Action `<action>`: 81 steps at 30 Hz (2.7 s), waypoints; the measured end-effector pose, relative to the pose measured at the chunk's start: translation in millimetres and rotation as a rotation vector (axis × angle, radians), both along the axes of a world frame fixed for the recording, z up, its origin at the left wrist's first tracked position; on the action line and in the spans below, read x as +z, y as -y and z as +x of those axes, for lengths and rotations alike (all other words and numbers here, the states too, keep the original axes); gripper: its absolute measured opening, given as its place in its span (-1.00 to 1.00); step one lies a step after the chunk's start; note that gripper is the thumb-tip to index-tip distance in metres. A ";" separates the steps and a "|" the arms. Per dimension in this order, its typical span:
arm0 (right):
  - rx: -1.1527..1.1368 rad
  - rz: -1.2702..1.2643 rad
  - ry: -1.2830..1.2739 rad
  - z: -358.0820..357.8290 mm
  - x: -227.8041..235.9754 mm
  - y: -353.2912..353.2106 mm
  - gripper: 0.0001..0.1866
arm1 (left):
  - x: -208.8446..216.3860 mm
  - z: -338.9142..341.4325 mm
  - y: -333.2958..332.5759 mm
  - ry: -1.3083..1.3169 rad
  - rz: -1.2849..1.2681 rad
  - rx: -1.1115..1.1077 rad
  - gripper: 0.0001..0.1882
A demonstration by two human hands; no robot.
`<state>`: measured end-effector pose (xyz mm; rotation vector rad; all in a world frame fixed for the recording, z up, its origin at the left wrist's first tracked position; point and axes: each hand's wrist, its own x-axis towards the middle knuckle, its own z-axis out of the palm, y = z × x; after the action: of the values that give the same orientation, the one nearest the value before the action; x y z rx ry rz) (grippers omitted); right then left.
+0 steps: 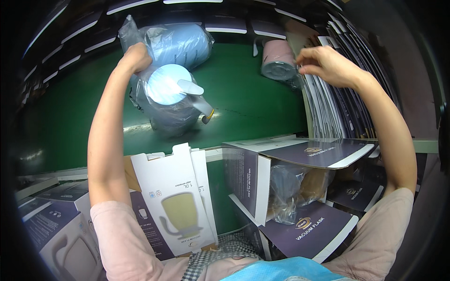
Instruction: The person assembles large cardboard boxes using a tape dispenser, arranges them on the floor, and packs individual vacuum flasks into product boxes at a workstation.
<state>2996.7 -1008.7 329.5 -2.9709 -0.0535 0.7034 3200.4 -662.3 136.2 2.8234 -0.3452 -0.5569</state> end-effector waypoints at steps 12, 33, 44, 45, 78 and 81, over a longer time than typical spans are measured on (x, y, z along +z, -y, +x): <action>-0.098 0.079 0.125 -70.9 22.0 1.1 -0.67 | 78.6 -148.0 127.2 0.999 -0.811 -0.357 -0.72; 0.008 0.524 0.250 -137.6 26.9 -43.3 -0.43 | -83.7 -112.9 327.9 0.375 -0.554 -0.403 -0.78; 0.095 0.646 -0.395 -136.3 53.0 -37.5 0.10 | -144.4 -39.0 344.2 -0.258 -0.744 0.014 -0.58; 0.109 0.739 -0.502 -136.8 55.1 -32.9 0.11 | -156.1 -26.4 356.4 -0.256 -0.765 0.016 -0.58; 0.038 -0.236 -0.138 -20.7 -221.1 117.8 -0.36 | -178.9 -92.5 378.8 0.262 -0.573 -0.086 -0.78; -0.093 -0.154 -0.052 -8.5 -206.7 116.8 -0.71 | -145.7 -128.8 353.3 -0.092 -0.755 0.190 -0.81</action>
<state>2988.1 -1125.5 122.8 -3.0734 0.1489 0.8077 3071.6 -1015.5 -9.5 2.0673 -0.2055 -0.4008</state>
